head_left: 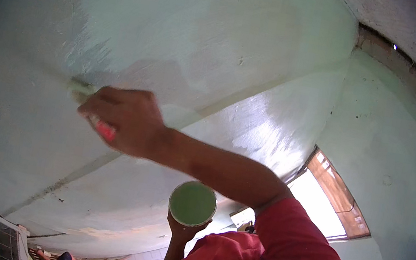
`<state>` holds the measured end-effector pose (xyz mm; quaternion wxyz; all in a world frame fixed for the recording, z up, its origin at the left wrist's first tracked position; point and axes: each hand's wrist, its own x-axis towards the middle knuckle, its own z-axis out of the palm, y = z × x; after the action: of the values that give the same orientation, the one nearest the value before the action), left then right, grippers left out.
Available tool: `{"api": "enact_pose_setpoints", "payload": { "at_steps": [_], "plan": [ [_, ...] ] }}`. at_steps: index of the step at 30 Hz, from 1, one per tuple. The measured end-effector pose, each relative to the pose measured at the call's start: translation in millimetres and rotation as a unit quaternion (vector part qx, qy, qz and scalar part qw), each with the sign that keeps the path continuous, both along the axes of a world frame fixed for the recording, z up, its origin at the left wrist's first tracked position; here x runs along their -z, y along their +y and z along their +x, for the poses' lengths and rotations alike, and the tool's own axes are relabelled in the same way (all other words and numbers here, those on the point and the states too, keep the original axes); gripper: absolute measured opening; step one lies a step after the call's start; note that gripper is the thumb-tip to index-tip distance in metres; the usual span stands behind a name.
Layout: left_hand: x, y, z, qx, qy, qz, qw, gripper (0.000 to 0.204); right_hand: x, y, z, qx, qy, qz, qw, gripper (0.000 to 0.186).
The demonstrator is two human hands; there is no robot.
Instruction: Painting a ceiling using a brush and a small bucket of paint.
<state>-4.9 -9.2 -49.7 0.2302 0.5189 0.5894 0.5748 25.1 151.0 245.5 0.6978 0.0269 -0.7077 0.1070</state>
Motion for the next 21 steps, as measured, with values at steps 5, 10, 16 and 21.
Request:
{"api": "enact_pose_setpoints", "payload": {
  "at_steps": [5, 10, 16, 21],
  "plan": [
    [0, -18, -9, -0.032, 0.038, 0.052, 0.997, 0.1, 9, 90, 108, 0.058, 0.067, -0.25, 0.964, 0.007],
    [16, -36, -13, -0.061, 0.013, 0.049, 0.997, 0.094, 38, 171, 250, 0.321, 0.237, -0.232, 0.887, 0.012],
    [14, -47, -7, -0.11, -0.019, -0.026, 0.993, 0.102, 58, 127, 151, 0.397, 0.16, -0.084, 0.9, 0.008],
    [38, -45, -5, -0.13, -0.001, -0.041, 0.991, 0.101, 64, -13, 32, 0.013, -0.26, -0.321, 0.91, 0.024]
  ]
}}
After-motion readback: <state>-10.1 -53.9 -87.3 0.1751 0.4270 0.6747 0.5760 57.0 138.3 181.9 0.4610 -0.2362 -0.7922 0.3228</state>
